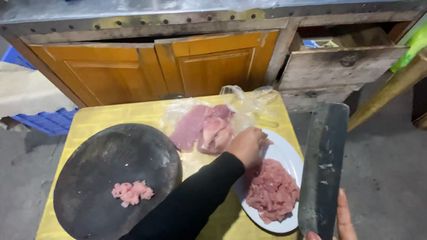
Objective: The person slices raw meat into thin strips and then dices it into small pieces on a round cutting board using a large knife. The diced meat is transferred to a white plate, and the process is repeated with another piece of meat.
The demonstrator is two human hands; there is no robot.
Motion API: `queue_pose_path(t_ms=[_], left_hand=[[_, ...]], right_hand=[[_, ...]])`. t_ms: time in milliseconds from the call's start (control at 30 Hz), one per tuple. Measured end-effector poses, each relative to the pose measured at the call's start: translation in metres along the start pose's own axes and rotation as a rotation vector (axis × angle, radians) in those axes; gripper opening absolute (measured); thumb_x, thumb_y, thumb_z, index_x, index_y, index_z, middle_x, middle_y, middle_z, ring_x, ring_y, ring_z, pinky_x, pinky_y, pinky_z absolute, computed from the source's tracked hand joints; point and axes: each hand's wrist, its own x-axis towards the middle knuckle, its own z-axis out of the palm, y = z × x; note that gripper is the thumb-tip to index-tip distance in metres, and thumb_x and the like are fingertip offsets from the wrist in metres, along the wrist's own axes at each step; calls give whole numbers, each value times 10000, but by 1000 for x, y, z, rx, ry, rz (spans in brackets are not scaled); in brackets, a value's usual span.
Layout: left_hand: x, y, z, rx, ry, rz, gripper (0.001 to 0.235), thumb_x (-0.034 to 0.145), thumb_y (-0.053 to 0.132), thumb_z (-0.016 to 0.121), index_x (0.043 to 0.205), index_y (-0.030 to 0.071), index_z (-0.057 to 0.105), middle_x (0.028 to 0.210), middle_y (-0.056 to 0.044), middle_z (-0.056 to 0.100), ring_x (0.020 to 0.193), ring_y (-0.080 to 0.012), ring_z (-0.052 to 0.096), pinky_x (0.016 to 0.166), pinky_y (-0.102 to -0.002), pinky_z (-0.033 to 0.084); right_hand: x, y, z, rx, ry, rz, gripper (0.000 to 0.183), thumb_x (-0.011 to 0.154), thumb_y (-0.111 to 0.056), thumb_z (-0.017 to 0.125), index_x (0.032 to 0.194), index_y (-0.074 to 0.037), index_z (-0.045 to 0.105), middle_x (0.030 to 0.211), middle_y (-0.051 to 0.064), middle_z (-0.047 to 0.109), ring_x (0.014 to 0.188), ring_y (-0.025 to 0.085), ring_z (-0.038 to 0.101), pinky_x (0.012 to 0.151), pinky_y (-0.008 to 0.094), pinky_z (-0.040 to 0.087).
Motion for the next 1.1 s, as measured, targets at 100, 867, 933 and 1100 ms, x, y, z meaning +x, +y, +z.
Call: queue_pose_path(t_ms=[100, 867, 933, 1100], left_hand=[[-22, -28, 0, 16, 121, 248, 349, 808, 214, 637, 1111, 42, 636, 1102, -128, 625, 952, -292, 621, 801, -387, 487], [-223, -187, -77, 52, 717, -44, 339, 663, 171, 655, 999, 132, 665, 958, -5, 722, 848, -239, 617, 768, -325, 474], [-213, -158, -73, -35, 684, -62, 400, 667, 236, 692, 1046, 113, 653, 954, -39, 689, 853, -225, 635, 743, -321, 482], [-179, -73, -45, -498, 601, 161, 447, 675, 166, 805, 1071, 63, 623, 972, -75, 684, 769, -118, 717, 612, -197, 577]], right_hand=[[9, 21, -27, -104, 35, 177, 898, 711, 181, 414, 1498, -241, 315, 1403, 82, 455, 1030, 269, 483, 797, 329, 353], [-71, 119, 57, -348, -1134, 631, 845, 823, 83, 548, 1490, -262, 159, 569, 168, 606, 405, 128, 497, 386, 215, 360], [-63, 90, 44, -407, -1071, 561, 815, 840, 62, 552, 1490, -262, 182, 531, 135, 580, 410, 116, 493, 400, 205, 370], [-45, 38, -23, -361, -950, 490, 771, 834, 48, 568, 1482, -203, 234, 874, 61, 652, 516, 88, 448, 476, 187, 321]])
